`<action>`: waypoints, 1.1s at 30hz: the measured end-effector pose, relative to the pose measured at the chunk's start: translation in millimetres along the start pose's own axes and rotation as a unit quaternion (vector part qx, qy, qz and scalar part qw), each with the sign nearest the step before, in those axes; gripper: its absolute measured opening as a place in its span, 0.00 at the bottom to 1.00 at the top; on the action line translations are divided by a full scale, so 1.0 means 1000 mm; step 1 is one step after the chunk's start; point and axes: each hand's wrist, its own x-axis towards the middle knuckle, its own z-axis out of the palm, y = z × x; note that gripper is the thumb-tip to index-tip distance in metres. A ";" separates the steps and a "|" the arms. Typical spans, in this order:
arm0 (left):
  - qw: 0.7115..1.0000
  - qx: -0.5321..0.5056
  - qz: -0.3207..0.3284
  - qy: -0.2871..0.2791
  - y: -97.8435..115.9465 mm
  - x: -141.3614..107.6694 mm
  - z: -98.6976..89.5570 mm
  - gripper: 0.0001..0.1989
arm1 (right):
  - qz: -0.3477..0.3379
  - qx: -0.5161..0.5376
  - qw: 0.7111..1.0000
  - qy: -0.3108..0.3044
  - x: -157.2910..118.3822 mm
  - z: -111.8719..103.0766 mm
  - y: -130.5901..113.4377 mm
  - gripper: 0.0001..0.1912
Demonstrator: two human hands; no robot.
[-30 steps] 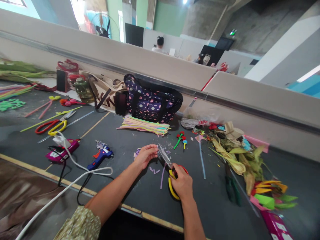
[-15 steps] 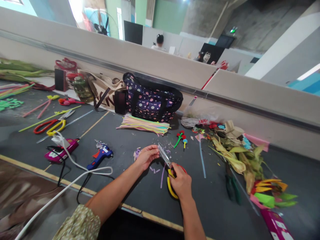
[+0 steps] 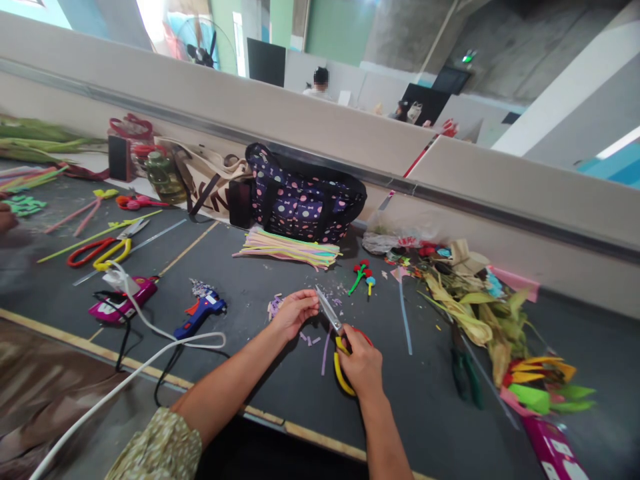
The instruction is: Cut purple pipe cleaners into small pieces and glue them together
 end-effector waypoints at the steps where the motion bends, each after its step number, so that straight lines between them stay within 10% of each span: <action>1: 1.000 -0.001 -0.001 0.002 0.000 0.000 0.000 0.10 | -0.001 0.001 1.000 0.002 0.000 0.000 0.000 0.18; 33: 1.000 -0.011 -0.013 0.016 -0.005 0.003 -0.004 0.10 | -0.005 0.031 0.999 -0.014 -0.002 0.002 -0.002 0.17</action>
